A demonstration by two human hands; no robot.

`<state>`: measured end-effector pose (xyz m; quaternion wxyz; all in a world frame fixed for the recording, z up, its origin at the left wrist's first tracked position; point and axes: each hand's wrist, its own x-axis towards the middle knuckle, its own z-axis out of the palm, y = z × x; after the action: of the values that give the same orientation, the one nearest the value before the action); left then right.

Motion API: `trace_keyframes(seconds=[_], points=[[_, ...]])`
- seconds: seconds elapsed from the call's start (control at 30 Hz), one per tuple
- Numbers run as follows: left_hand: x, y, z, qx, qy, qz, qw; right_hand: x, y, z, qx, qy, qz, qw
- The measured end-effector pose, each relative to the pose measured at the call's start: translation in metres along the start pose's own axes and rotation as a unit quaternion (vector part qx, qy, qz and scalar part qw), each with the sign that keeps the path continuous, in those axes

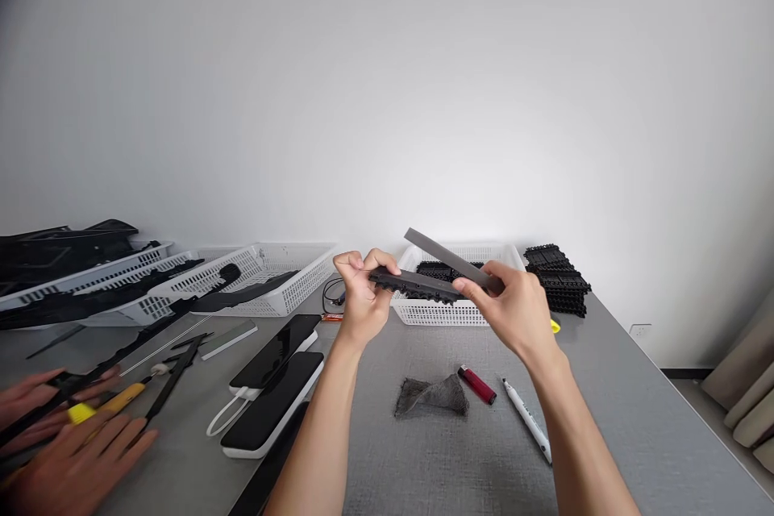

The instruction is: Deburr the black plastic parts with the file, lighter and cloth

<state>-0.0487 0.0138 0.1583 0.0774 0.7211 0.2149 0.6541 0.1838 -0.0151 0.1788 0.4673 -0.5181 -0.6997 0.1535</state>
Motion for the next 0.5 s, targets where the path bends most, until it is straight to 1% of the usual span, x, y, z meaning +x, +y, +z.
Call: trace_keyframes(seconds=[0.1, 0.2, 0.33, 0.43, 0.5], points=[[0.0, 0.007, 0.004, 0.002, -0.026, -0.005, 1.0, -0.001, -0.007, 0.008, 0.001, -0.029, 0.001, 1.0], [0.0, 0.009, 0.007, -0.003, -0.043, -0.01, 0.999, -0.001, -0.006, 0.01, -0.001, -0.045, -0.009, 0.999], [0.0, 0.006, 0.005, -0.014, -0.033, -0.02, 0.999, 0.001, 0.001, 0.005, 0.009, -0.065, -0.013, 0.998], [-0.001, 0.004, 0.004, 0.001, -0.028, -0.03, 0.999, 0.001, 0.002, 0.001, 0.003, -0.054, 0.0, 0.999], [-0.003, 0.004, 0.006, 0.016, -0.046, -0.029, 0.998, 0.0, -0.001, 0.002, 0.005, -0.046, 0.005, 0.999]])
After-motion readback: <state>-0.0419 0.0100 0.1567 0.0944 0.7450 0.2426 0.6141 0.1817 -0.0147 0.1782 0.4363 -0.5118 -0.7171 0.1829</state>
